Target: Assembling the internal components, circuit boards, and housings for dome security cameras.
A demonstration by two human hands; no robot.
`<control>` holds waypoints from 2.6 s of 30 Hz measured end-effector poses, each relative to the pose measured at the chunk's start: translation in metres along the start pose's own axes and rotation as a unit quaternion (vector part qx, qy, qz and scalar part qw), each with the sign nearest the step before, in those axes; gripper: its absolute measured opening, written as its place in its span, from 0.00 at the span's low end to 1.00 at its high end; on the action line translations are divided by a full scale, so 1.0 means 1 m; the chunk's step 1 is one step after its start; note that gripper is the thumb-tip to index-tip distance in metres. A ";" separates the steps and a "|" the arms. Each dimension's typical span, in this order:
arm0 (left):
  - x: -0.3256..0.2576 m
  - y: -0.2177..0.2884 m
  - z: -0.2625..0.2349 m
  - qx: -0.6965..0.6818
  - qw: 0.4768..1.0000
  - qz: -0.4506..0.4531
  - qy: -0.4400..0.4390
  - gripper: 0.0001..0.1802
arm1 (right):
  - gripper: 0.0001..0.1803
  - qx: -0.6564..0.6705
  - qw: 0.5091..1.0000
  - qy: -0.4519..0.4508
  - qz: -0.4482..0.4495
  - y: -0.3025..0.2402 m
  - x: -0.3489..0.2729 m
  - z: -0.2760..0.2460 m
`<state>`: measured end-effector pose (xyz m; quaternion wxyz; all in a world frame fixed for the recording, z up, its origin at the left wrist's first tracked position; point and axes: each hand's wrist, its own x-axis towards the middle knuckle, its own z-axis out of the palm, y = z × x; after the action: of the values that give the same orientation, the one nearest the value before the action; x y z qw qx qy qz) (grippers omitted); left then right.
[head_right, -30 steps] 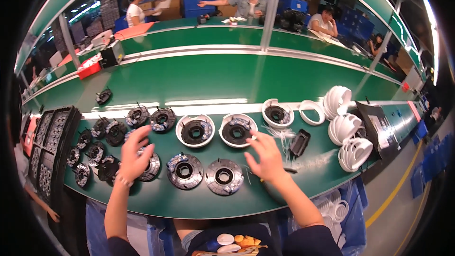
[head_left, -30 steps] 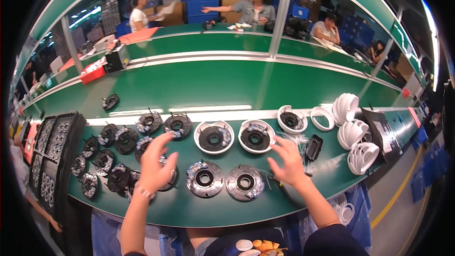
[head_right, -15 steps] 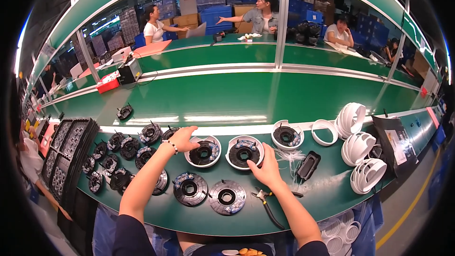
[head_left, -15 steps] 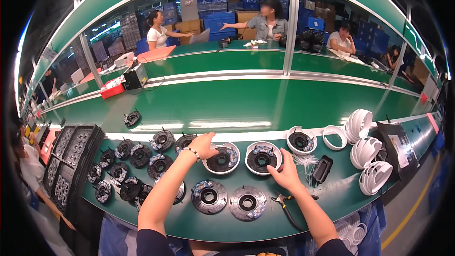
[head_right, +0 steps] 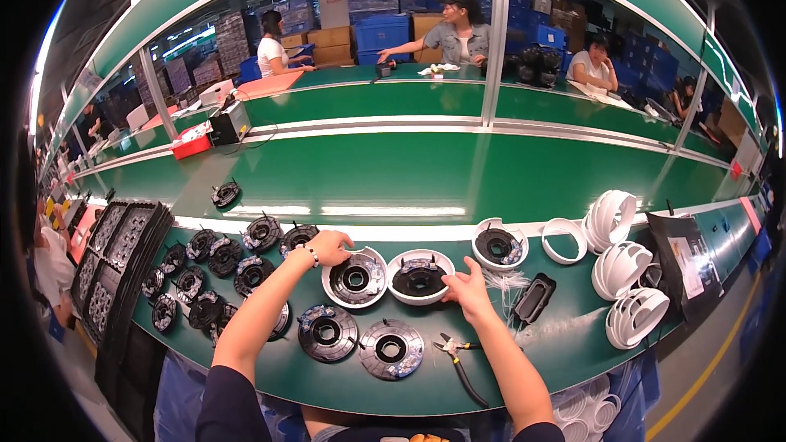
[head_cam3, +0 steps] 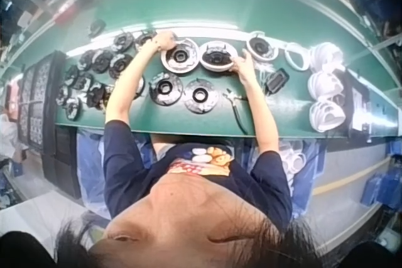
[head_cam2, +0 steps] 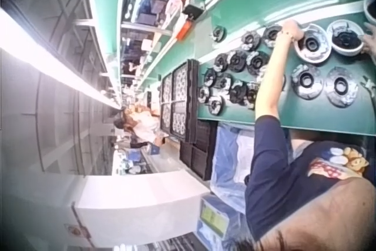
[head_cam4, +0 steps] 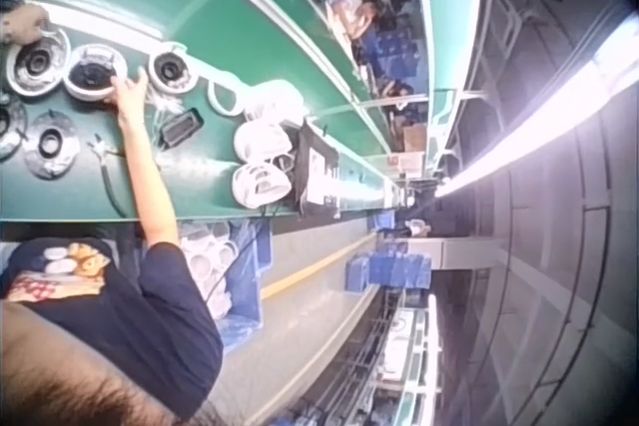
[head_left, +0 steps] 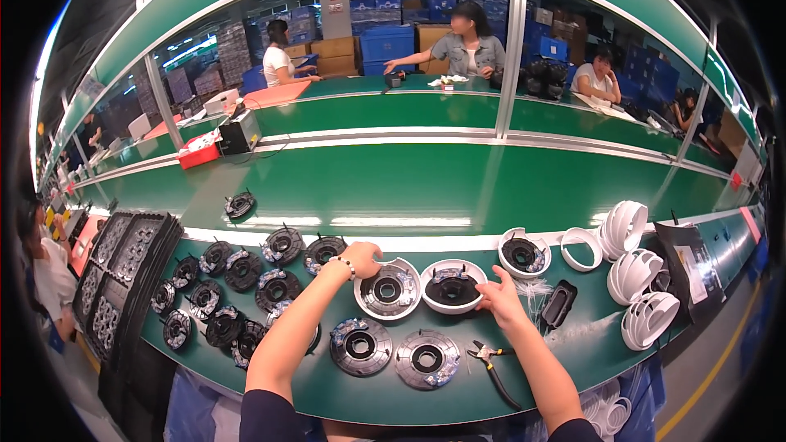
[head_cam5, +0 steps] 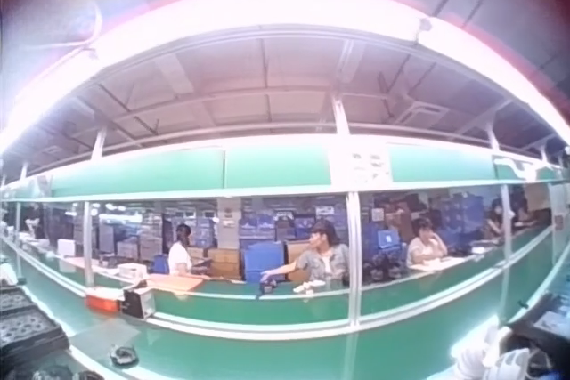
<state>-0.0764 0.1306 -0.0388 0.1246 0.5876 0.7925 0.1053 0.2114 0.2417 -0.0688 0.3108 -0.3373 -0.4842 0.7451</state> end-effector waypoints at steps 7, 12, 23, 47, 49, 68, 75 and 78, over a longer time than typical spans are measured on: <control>0.002 0.004 0.004 -0.041 0.996 -0.031 -0.072 0.13 | 0.30 0.132 0.988 -0.058 0.063 -0.008 -0.003 -0.008; 0.005 0.002 0.002 -0.179 0.971 -0.055 -0.152 0.16 | 0.16 0.188 0.976 -0.077 0.078 -0.001 -0.001 -0.021; -0.020 -0.002 -0.010 -0.382 0.904 -0.079 -0.175 0.14 | 0.15 0.204 0.972 -0.086 0.085 0.005 0.002 -0.024; -0.686 -0.132 0.200 -0.583 0.172 -0.405 0.683 0.14 | 0.20 0.100 0.965 -0.241 0.032 -0.088 -0.028 0.006; -0.726 -0.148 0.259 -0.578 0.087 -0.453 0.673 0.14 | 0.25 0.134 0.937 -0.315 0.074 -0.096 -0.018 0.015; -0.787 -0.245 0.434 -0.457 -0.129 -0.433 0.766 0.21 | 0.28 0.088 0.947 -0.303 0.065 -0.120 -0.083 0.070; -0.785 -0.236 0.442 -0.504 -0.105 -0.365 0.775 0.18 | 0.26 0.105 0.937 -0.314 0.108 -0.130 -0.094 0.063; -0.777 -0.233 0.440 -0.518 -0.101 -0.337 0.780 0.18 | 0.26 0.097 0.950 -0.287 0.082 -0.124 -0.113 0.080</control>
<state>0.0697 -0.6712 -0.4711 0.2909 0.4732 -0.1607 -0.8159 0.2296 0.1540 0.0937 0.1277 -0.1166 -0.4492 0.8766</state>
